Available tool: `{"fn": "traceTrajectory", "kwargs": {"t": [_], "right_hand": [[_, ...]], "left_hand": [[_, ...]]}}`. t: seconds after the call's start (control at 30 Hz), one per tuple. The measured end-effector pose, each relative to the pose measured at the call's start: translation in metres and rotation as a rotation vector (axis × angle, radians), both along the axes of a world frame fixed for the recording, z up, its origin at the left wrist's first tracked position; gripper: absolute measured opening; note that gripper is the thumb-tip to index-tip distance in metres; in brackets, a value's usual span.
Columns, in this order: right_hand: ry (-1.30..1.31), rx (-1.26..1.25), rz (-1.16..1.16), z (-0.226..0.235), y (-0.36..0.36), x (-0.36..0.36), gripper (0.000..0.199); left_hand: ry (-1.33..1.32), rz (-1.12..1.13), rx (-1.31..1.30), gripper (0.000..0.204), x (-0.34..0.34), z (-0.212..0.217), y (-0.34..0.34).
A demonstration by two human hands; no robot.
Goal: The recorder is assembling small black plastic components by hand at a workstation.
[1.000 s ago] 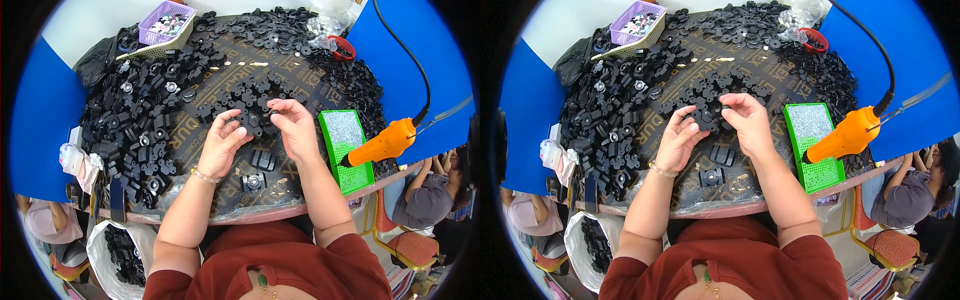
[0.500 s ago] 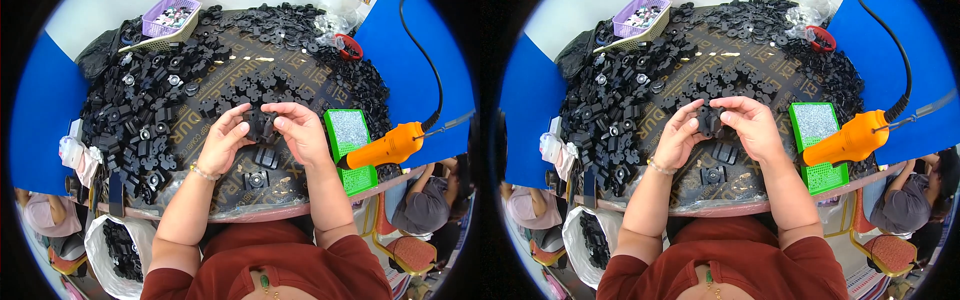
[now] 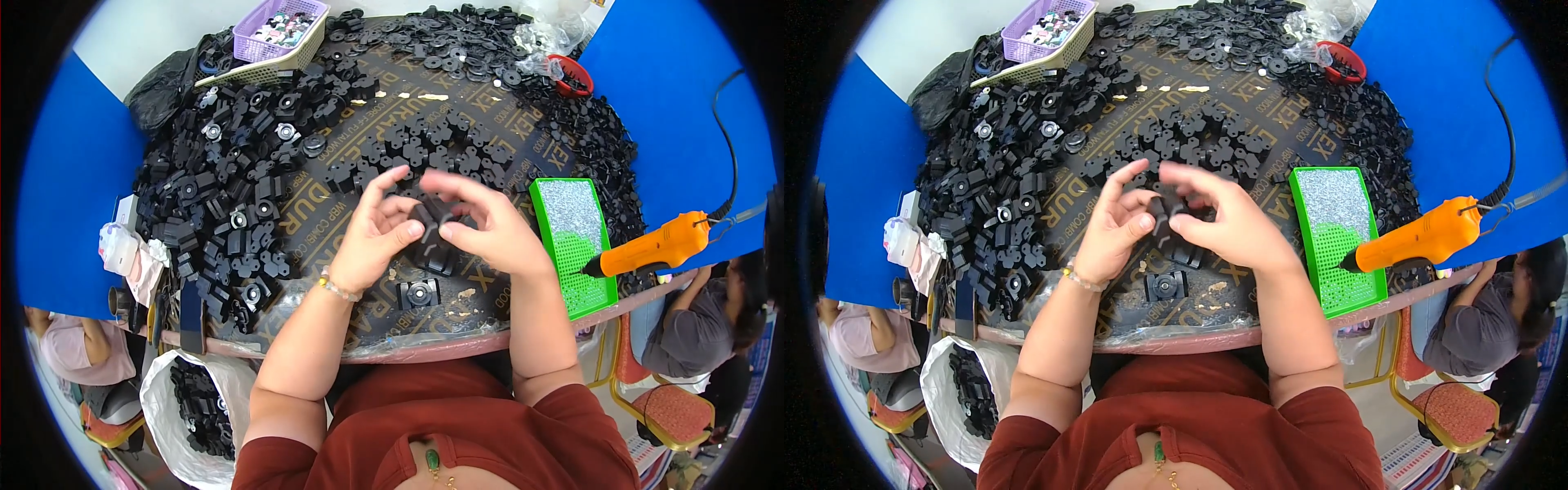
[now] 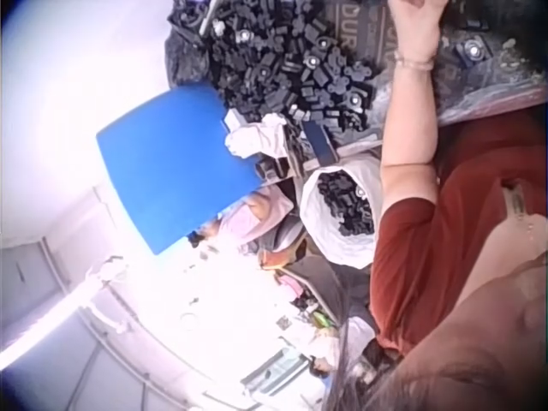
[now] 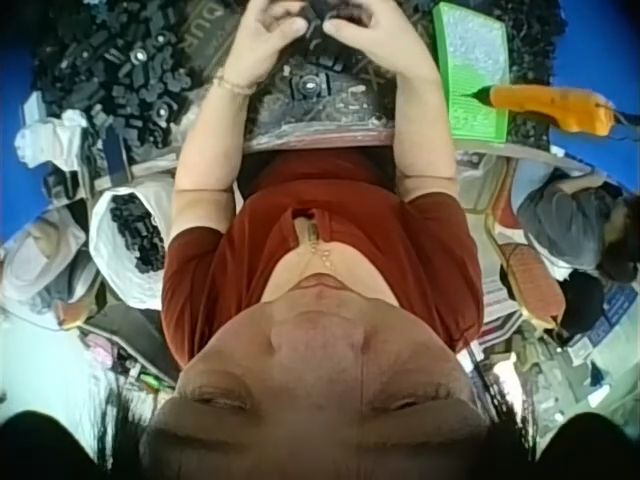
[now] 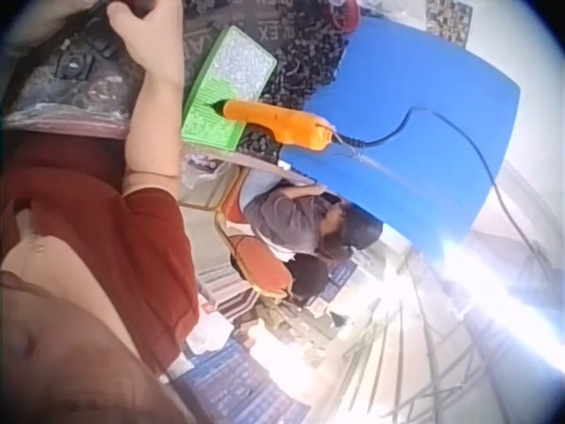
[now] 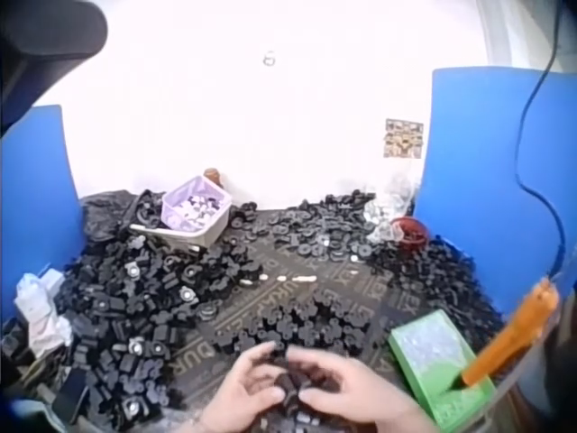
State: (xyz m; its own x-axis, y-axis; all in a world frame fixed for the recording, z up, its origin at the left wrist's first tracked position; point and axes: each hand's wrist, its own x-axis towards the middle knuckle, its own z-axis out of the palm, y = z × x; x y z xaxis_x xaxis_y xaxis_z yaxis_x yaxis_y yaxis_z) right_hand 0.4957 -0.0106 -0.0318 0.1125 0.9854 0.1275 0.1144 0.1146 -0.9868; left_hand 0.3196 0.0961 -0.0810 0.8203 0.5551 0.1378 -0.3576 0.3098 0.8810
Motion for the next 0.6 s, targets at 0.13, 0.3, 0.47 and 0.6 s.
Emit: {"fn": "traceTrajectory", "kwargs": {"t": [0.13,0.3,0.47,0.6], "right_hand": [[-0.127,-0.069,-0.028,0.014,-0.016,0.013,0.044],[-0.695,0.122,-0.723,0.016,-0.035,0.032,0.049],[-1.129,-0.007,-0.770,-0.027,-0.035,0.029,0.057],[-1.181,-0.015,-0.683,-0.053,-0.021,0.022,0.043]], "left_hand": [[0.077,0.012,0.123,0.072,-0.002,0.004,-0.007],[0.855,0.686,1.358,0.048,-0.031,0.056,0.034],[1.694,0.619,1.410,0.051,-0.080,0.039,0.106],[1.689,0.522,1.372,0.056,-0.080,0.026,0.124]]}}
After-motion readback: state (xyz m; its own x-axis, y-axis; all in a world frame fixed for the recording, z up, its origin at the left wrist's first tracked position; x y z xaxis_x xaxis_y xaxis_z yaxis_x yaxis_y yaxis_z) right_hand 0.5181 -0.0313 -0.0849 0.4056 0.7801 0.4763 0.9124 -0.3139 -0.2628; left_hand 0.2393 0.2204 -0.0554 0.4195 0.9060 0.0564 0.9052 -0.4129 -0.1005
